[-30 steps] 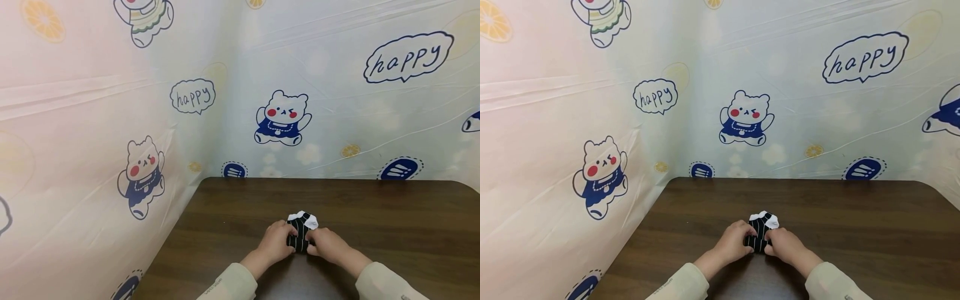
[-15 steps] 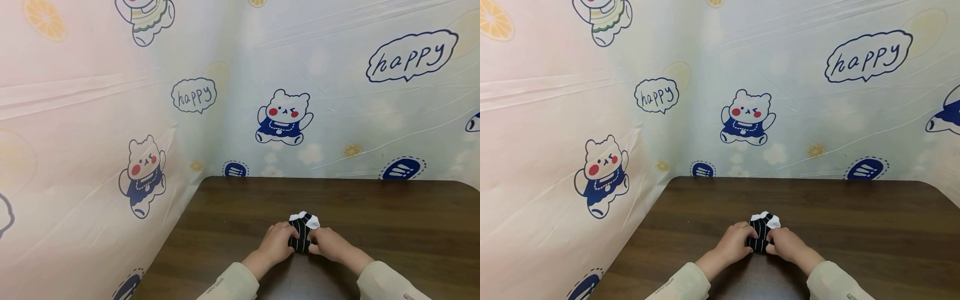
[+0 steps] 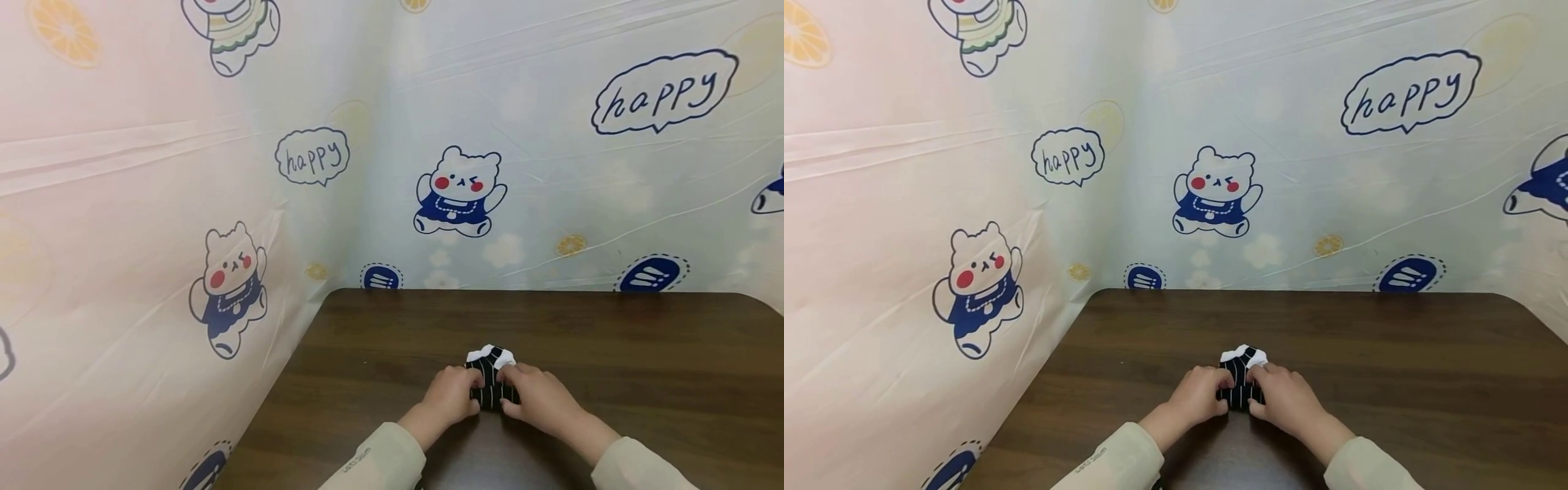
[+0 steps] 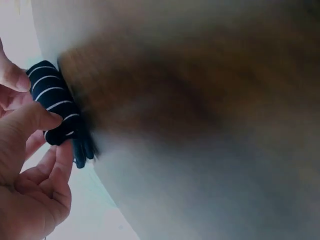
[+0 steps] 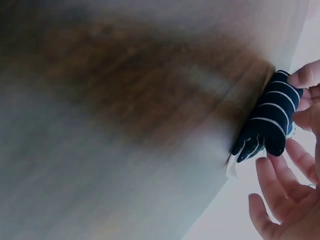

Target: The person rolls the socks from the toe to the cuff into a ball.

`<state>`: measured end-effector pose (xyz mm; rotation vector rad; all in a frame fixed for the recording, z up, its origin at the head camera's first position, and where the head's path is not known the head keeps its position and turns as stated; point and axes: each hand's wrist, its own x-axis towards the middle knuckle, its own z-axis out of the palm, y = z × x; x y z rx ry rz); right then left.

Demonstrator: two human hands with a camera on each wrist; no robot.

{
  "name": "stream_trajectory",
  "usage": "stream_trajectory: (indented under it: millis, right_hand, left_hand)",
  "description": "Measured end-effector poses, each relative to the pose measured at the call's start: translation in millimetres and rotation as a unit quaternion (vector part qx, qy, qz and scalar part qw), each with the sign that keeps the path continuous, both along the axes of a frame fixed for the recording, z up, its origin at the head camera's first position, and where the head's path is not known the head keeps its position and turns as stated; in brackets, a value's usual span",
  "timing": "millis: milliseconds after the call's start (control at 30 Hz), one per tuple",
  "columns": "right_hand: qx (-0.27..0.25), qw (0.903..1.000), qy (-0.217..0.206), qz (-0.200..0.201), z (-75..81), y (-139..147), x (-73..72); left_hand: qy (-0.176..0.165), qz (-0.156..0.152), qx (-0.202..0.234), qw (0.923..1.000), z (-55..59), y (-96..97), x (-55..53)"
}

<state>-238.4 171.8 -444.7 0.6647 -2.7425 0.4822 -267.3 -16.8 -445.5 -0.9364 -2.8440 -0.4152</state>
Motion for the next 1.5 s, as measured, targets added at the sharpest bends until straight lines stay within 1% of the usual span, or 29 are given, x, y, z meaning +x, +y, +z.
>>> stream_trajectory:
  millis: [67,133,267,433,567,700,900,1067,1133,1267,1333,1400,1500]
  right_hand:
    - [0.011,0.9996,0.027,0.003,0.8,-1,1.6]
    - [0.020,0.9989,0.042,0.005,2.0,-1,3.0]
    - [0.034,0.9984,0.045,0.010,2.9,-1,4.5]
    - [0.037,0.9970,0.062,0.028,1.0,0,5.6]
    - [0.041,0.9964,0.063,0.040,-1.5,0,5.3]
    - [0.045,0.9955,0.067,0.049,-4.4,0,3.7]
    - [0.035,0.9939,0.077,0.071,-5.9,-1,0.8]
    - [0.034,0.9954,0.056,0.070,-6.6,-2,-2.2]
    - [0.030,0.9966,0.039,0.065,-6.7,-2,-3.3]
    - [0.015,0.9984,-0.002,0.054,-5.9,-2,-5.5]
    - [0.003,0.9983,-0.031,0.049,-4.6,-1,-6.2]
    - [-0.011,0.9971,-0.056,0.050,-3.4,-1,-6.9]
    - [-0.029,0.9944,-0.086,0.054,-1.2,1,-7.9]
  left_hand:
    - [-0.015,0.005,0.004,0.9999,1.4,0.4,-0.5]
    - [-0.031,0.010,0.011,0.9994,2.6,1.0,-1.5]
    - [-0.043,0.017,0.017,0.9988,4.7,1.8,-4.7]
    - [-0.044,0.023,0.004,0.9988,6.6,3.0,-8.5]
    - [-0.051,0.025,0.002,0.9984,8.9,2.8,-8.0]
    - [-0.058,0.019,0.004,0.9981,11.0,1.6,-6.6]
    - [-0.073,0.018,0.024,0.9969,10.1,-0.6,-6.1]
    - [-0.093,0.025,0.049,0.9941,8.0,-2.4,-3.0]
    - [-0.091,0.025,0.052,0.9942,7.1,-2.6,-0.3]
    - [-0.053,0.026,0.050,0.9970,6.3,-2.7,6.3]
    - [-0.031,0.028,0.046,0.9981,6.0,-2.5,8.9]
    - [-0.014,0.027,0.042,0.9987,5.7,-2.2,10.7]
    - [0.009,0.016,0.035,0.9992,5.4,-1.4,12.1]
